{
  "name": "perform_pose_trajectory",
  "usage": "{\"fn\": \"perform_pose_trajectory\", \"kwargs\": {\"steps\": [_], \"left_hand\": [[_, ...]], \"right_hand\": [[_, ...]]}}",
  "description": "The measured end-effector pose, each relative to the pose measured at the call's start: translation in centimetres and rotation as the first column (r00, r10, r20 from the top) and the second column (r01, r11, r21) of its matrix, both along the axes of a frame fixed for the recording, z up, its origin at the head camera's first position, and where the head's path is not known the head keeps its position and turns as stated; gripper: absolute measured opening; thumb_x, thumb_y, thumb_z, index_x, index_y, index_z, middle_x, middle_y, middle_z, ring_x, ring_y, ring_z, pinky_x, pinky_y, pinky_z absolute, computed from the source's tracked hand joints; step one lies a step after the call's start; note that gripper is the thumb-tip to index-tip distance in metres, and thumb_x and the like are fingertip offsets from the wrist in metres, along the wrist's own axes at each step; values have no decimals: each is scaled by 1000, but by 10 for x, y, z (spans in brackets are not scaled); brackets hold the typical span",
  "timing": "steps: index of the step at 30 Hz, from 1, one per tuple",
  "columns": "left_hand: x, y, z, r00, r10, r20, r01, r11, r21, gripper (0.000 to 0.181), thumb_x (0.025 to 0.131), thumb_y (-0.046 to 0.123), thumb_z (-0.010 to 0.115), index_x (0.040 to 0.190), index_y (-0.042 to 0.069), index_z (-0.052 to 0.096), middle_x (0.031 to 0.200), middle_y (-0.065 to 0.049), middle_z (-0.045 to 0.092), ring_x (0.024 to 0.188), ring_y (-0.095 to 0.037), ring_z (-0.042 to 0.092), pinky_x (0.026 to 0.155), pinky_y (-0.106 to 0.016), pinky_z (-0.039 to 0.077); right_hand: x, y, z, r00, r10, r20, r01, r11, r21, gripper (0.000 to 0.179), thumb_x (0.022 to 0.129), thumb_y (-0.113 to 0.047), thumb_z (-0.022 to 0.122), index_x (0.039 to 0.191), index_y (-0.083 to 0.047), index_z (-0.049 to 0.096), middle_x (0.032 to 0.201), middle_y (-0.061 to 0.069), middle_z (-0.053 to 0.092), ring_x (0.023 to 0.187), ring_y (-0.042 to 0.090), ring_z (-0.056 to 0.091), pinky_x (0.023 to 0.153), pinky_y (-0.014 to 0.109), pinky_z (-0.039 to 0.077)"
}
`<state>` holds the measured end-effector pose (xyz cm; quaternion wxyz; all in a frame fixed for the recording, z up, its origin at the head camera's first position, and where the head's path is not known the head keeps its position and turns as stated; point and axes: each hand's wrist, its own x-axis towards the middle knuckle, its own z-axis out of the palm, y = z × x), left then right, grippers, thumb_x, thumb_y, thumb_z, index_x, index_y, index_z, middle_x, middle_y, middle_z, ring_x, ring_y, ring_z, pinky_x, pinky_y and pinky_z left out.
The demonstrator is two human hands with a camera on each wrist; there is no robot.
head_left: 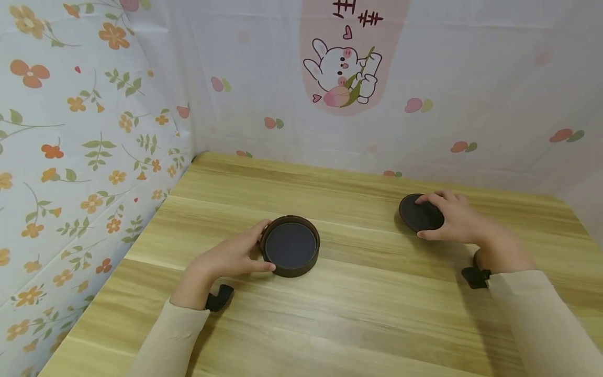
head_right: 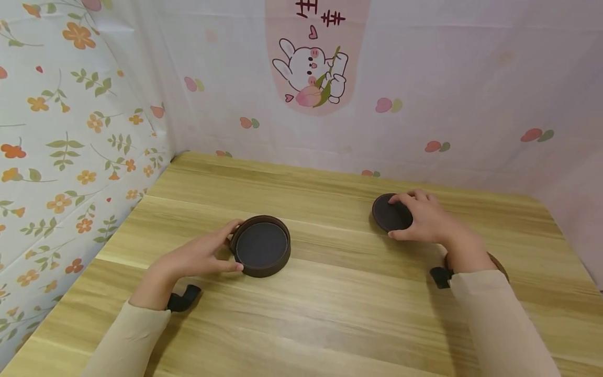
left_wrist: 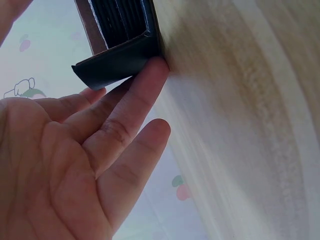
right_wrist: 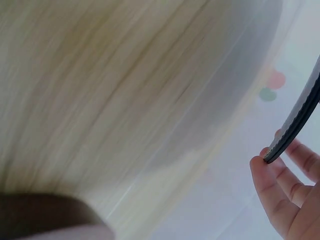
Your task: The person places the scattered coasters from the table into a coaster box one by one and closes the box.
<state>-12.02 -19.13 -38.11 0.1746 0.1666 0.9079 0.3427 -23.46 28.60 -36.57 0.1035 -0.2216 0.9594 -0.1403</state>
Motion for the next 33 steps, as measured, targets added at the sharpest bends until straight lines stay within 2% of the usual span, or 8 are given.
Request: {"fn": "perform_pose_trajectory", "kwargs": {"steps": [10,21,33], "left_hand": [[-2,1,1,1000,-5,-19,5,1000,-6,97,84,41,79,157,14,22,154,-13,43,134,-32,51,109,-54,41],[-2,3,3,999,-25,-27,24,999,-21,97,86,38,78,158,9,20,159,-15,34,140,-34,45,112,-54,38],[0,2,3,1000,-17,-16,17,1000,-17,99,86,38,78,158,8,19,160,-16,33,141,-34,43,113,-54,37]], "right_hand": [[7,-26,7,998,56,-3,-56,998,-20,70,80,-40,81,137,-16,49,148,30,30,135,59,20,95,78,30],[18,-52,11,994,107,-4,-107,992,-60,70,79,-38,83,137,-19,49,147,25,33,133,50,28,91,71,40],[24,-80,12,985,169,-32,-171,982,-78,68,77,-32,82,137,-20,51,146,22,37,133,47,29,95,66,41]]}}
